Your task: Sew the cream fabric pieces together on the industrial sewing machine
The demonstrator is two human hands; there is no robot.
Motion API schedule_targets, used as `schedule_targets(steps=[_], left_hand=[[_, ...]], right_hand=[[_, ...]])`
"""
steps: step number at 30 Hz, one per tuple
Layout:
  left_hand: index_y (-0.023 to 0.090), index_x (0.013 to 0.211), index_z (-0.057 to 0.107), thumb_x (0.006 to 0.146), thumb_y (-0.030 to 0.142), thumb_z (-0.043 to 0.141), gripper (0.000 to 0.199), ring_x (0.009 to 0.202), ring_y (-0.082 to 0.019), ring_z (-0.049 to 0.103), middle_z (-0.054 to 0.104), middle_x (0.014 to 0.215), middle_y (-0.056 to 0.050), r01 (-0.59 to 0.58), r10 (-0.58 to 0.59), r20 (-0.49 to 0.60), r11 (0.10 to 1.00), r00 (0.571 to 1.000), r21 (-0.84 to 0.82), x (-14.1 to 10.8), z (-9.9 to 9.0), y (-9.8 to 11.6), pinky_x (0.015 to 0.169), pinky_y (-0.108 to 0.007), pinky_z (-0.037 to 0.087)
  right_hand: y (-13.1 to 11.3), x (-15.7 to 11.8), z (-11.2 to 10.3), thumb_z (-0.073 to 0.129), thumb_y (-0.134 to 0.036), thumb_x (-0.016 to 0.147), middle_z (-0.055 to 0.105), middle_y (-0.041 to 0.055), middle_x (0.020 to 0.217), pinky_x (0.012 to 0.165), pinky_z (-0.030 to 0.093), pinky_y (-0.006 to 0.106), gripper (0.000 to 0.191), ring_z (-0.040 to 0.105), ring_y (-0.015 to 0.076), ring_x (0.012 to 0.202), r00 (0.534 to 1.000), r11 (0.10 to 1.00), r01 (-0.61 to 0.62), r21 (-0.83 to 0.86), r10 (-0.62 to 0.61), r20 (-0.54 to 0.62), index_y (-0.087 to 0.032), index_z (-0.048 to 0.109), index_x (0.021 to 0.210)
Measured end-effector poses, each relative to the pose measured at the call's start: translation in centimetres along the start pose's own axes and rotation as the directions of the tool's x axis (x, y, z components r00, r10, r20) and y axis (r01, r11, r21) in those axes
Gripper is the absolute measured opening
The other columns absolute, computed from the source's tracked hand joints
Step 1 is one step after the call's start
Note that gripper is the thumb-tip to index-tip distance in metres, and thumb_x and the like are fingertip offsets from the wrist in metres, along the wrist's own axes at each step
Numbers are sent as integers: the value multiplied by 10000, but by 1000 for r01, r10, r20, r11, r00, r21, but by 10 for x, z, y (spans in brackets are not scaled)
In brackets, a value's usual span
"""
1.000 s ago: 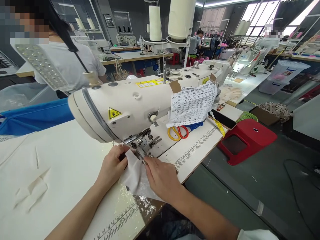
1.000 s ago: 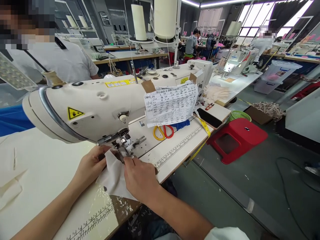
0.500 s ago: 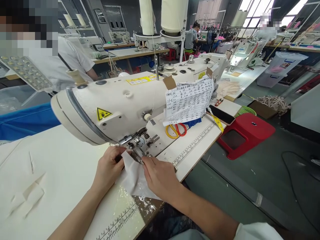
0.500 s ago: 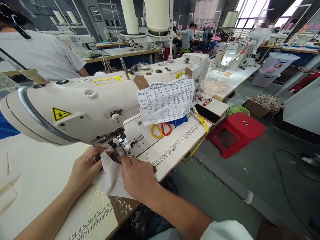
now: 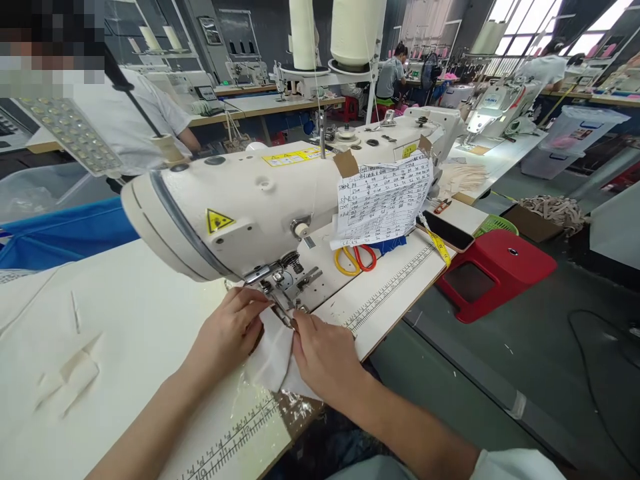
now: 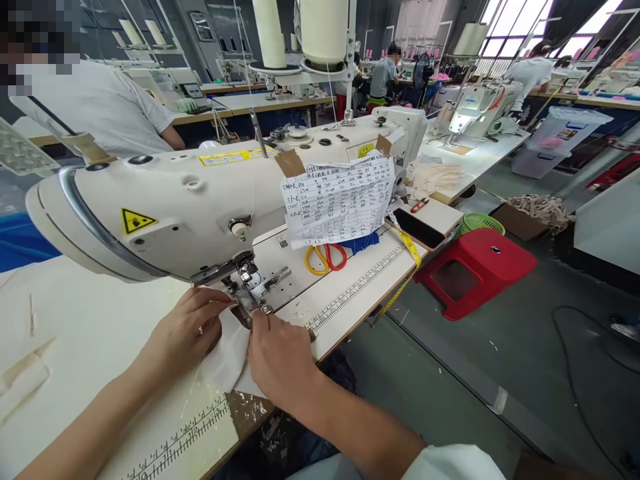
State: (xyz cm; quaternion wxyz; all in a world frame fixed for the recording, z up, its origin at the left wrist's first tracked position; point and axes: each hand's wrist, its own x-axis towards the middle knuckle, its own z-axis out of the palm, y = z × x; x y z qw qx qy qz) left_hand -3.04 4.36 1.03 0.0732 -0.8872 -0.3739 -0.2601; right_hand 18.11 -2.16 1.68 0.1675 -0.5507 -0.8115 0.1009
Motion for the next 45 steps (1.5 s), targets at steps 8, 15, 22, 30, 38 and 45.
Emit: schedule_targets(steps=[8,15,22,30,38,45], left_hand=[[60,1101,712,944,119,417,339,978,-286,606,683,1070,-174,-2,-14,69,971,998,238,-2,-5,34,772,-402,617],[-1,1192,678,926,117,389,410,1127,-293,632,717,1185,-181,4,-6,4,948,1000,320,-10,6,46,921,-409,612],[25,1239,683,966,191,339,470,1184,-290,647,726,1252,-142,10,-18,25,955,1000,295,-19,7,41,981,-438,579],[7,1324,606,1010,256,331,486,1277,-320,581,656,1336,-195,61,-70,23,962,997,265,-20,11,45,1022,-456,539],[61,1373,561,994,258,343,480,1333,-314,526,616,1392,-181,68,-79,44,974,996,216,-26,11,53,1071,-468,485],[38,1297,608,976,212,368,437,1287,-314,569,659,1336,-181,16,-23,23,966,999,260,-23,5,66,1076,-464,456]], right_hand=[[21,-83,-6,458,-81,915,719,10,862,555,431,296,199,695,194,643,992,967,90,240,-64,-113,-213,538,1041],[25,-83,-6,448,-65,946,737,34,1019,708,491,292,310,723,207,838,986,952,142,273,-112,-121,-216,550,1196],[24,-80,-11,444,-63,950,729,35,984,653,479,293,308,714,203,798,986,955,152,254,-130,-103,-197,562,1201],[19,-66,-16,486,-43,933,724,42,998,678,473,303,294,720,215,850,995,976,99,194,-95,-30,-183,582,1173],[19,-60,-19,489,-39,939,718,43,1011,667,464,309,288,709,216,859,994,977,102,187,-106,13,-181,579,1172],[17,-57,-19,487,-42,938,720,41,1003,665,463,318,291,713,220,852,994,980,102,173,-107,19,-182,586,1173]])
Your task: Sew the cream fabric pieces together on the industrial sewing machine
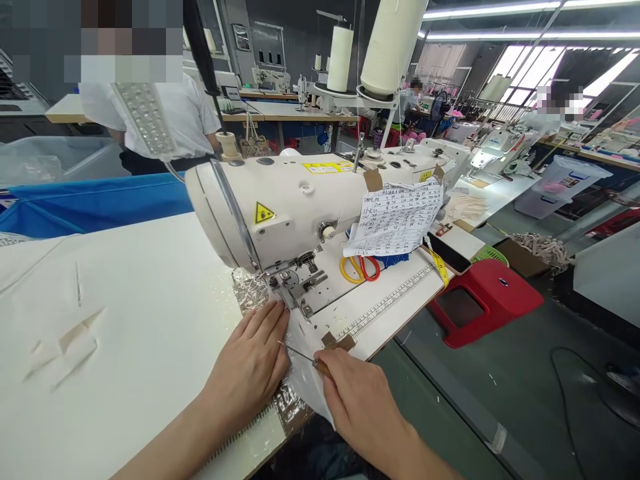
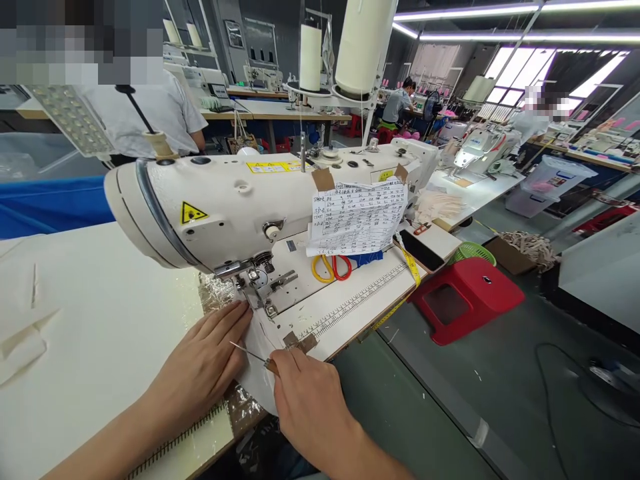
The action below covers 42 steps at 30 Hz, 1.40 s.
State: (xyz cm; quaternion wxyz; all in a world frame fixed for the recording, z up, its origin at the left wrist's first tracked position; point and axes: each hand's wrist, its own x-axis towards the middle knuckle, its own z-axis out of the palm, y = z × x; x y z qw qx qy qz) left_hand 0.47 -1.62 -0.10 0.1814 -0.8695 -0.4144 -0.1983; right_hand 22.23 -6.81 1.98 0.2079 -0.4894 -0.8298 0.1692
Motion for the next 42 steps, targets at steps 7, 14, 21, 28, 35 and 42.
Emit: schedule_targets(steps=[7,14,21,28,35,42], left_hand=[[29,1240,662,975,194,366,431,1242,-306,609,698,1289,-169,-20,20,-14,998,1000,61,3,-5,4,1085,-467,435],[52,1251,654,990,194,350,424,1261,-294,585,690,1294,-159,13,-11,-28,998,1000,63,4,0,-3,1105,-464,431],[111,1225,661,963,208,403,380,1093,-327,602,672,1162,-186,124,-124,-10,991,992,52,10,-1,-11,858,-458,535],[110,1230,657,945,153,416,376,1153,-319,610,688,1215,-183,56,-54,-33,996,998,76,6,12,-33,980,-483,490],[123,1222,682,934,140,433,381,1261,-336,576,692,1268,-167,75,-74,-21,994,997,81,6,7,-28,1057,-498,445],[60,1220,669,967,201,412,388,1226,-323,604,688,1270,-181,60,-59,-29,998,998,31,6,3,-3,1082,-489,424]], right_hand=[[-2,8,0,478,-51,941,716,56,1010,656,469,332,287,714,235,849,1000,1000,10,-16,-10,12,-168,591,1177],[-3,22,6,489,-46,930,725,59,1000,661,475,330,287,719,234,855,999,998,32,-53,-33,-21,-167,595,1167],[-5,37,9,526,-43,920,742,66,992,643,477,302,269,735,226,845,999,991,36,-127,-35,4,-165,594,1150],[-9,48,12,542,-62,935,762,75,997,628,469,300,246,743,235,835,999,988,-13,-155,19,38,-153,598,1157],[-11,44,15,507,-79,954,766,60,977,620,442,308,258,738,231,812,999,996,-15,-84,18,30,-146,594,1188],[-5,33,11,482,-94,933,762,46,917,617,409,293,224,721,215,776,999,1000,4,-20,-5,-48,-174,627,1083]])
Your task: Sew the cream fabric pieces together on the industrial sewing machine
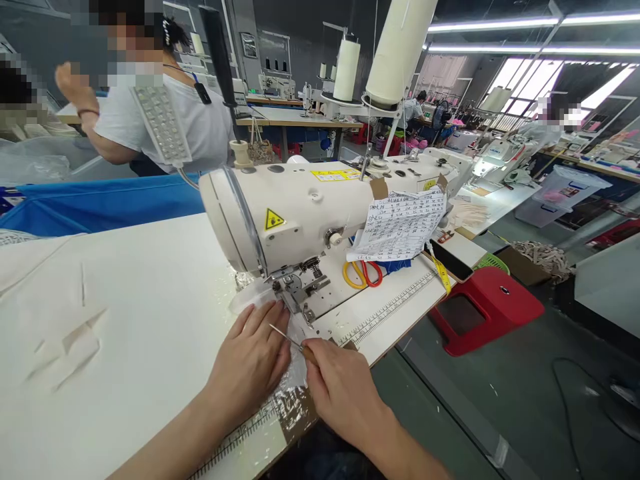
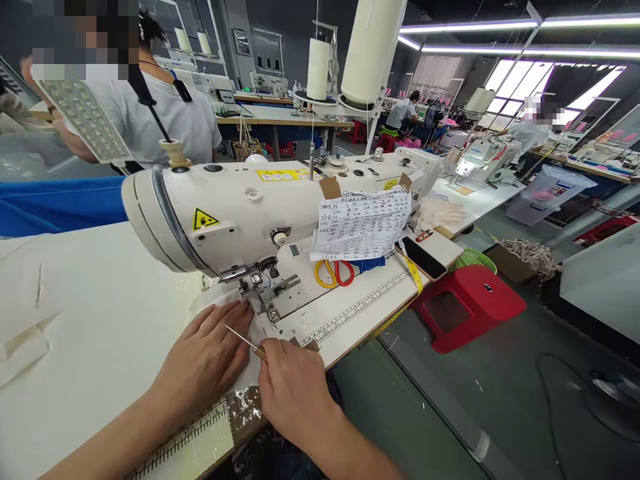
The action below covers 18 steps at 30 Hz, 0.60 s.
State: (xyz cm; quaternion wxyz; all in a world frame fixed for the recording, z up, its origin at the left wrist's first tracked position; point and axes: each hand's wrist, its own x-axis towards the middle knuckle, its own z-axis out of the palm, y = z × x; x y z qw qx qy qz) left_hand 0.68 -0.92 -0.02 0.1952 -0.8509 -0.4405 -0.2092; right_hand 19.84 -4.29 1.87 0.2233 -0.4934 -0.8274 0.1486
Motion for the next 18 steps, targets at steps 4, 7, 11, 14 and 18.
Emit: schedule_targets(steps=[4,7,11,14,18], left_hand=[[43,1222,673,977,195,392,402,1233,-325,601,682,1289,-185,-10,10,25,1000,1000,10,0,0,-2,1095,-500,401],[35,1232,670,1013,287,398,430,1225,-334,603,692,1278,-183,-18,18,22,999,1000,33,1,-2,-1,1092,-511,394],[43,1248,664,1004,248,366,436,1227,-316,605,692,1288,-176,-18,16,38,999,999,47,-1,-3,3,1091,-493,396],[68,1266,658,982,202,333,452,1255,-300,590,682,1314,-165,11,-13,54,999,998,32,-5,0,5,1120,-482,378],[67,1276,653,984,200,313,467,1277,-295,570,672,1329,-168,35,-36,49,999,998,17,-7,2,6,1149,-481,347]], right_hand=[[13,-8,-6,438,-140,954,749,38,875,620,422,283,243,687,197,710,994,995,-25,92,34,-102,-183,634,1092],[25,-12,-9,410,-195,988,680,10,750,574,401,266,236,611,173,603,985,981,-63,184,90,-145,-181,637,1053],[35,-14,-10,403,-240,1014,570,-31,652,556,388,253,230,536,158,558,983,952,-85,296,129,-132,-182,625,1015],[35,-15,-9,404,-246,1020,554,-36,651,571,391,253,232,526,154,561,983,945,-77,319,125,-134,-175,625,1033],[34,-15,-7,402,-247,1022,547,-34,651,574,383,254,240,523,153,564,981,948,-76,309,126,-145,-174,630,1018]])
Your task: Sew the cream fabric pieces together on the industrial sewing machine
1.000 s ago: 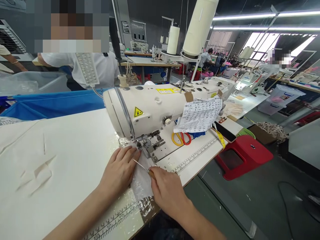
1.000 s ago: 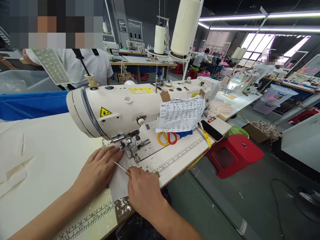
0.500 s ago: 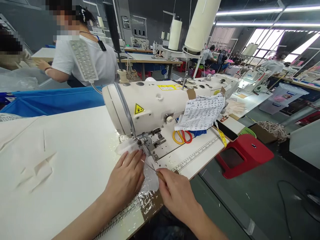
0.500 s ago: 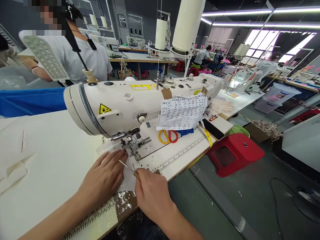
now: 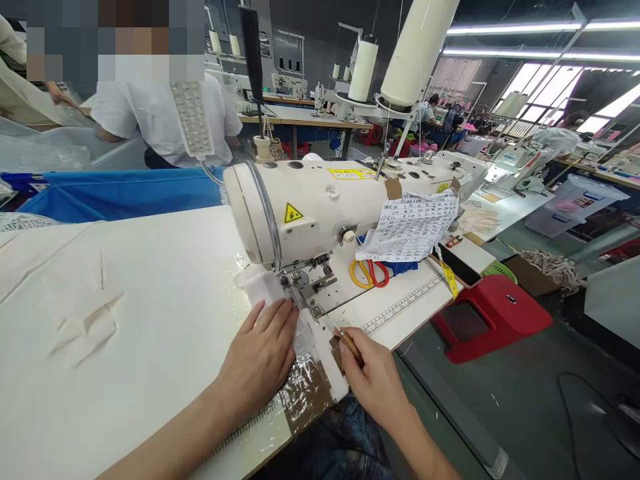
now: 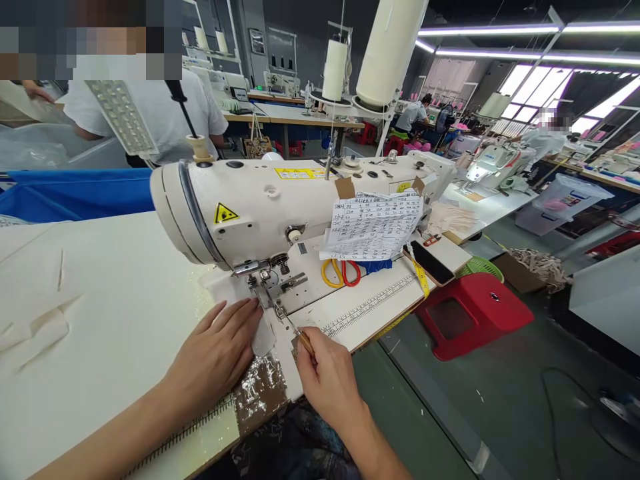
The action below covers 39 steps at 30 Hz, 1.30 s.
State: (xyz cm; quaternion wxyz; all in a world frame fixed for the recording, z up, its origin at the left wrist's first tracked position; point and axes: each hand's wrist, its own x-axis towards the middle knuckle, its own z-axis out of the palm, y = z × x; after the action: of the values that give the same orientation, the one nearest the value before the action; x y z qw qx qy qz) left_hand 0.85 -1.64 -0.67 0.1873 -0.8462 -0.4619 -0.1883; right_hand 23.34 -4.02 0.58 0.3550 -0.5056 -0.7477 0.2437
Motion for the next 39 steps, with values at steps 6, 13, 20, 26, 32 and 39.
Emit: schedule_targets(steps=[6,13,20,26,32,39], left_hand=[[51,1245,674,984,210,348,447,1229,-302,606,694,1288,-174,-47,48,-13,999,999,20,4,-7,1,1110,-475,376],[63,1237,680,1003,232,350,439,1227,-294,605,700,1282,-161,-41,42,-25,999,999,29,5,-7,3,1124,-469,369],[43,1236,671,999,225,365,428,1204,-308,611,697,1266,-180,-54,55,-40,998,998,18,5,-7,4,1107,-467,381],[23,1252,659,997,219,379,426,1215,-319,608,688,1276,-189,-60,60,-27,998,998,11,4,-6,3,1099,-468,394],[21,1299,619,1005,247,375,444,1232,-318,600,673,1308,-187,-41,41,-18,999,999,9,5,0,-4,1080,-467,435],[11,1281,610,995,257,408,428,1202,-330,603,661,1286,-209,-7,5,-49,999,999,-43,8,8,-15,1018,-475,516]], right_hand=[[4,0,1,406,-252,1029,547,-37,649,551,377,240,242,523,145,554,1000,1000,21,6,-21,-14,-173,635,1022],[6,-1,2,428,-256,1031,584,-35,663,557,407,231,245,557,141,561,1000,999,17,31,-16,-16,-175,652,1089],[6,-1,2,432,-261,1031,610,-27,676,563,428,233,252,578,142,560,1000,1000,8,27,-8,-19,-172,659,1093],[8,-2,2,439,-285,1049,638,-18,703,601,467,238,261,623,156,617,1000,999,2,39,-2,-18,-186,665,1135],[0,-4,5,448,-277,1061,678,1,800,572,493,234,346,641,158,640,997,996,-5,91,12,-73,-191,533,1385],[-16,8,20,427,-195,1035,640,47,876,649,495,278,252,622,180,738,966,964,254,77,-250,-67,-183,620,1198]])
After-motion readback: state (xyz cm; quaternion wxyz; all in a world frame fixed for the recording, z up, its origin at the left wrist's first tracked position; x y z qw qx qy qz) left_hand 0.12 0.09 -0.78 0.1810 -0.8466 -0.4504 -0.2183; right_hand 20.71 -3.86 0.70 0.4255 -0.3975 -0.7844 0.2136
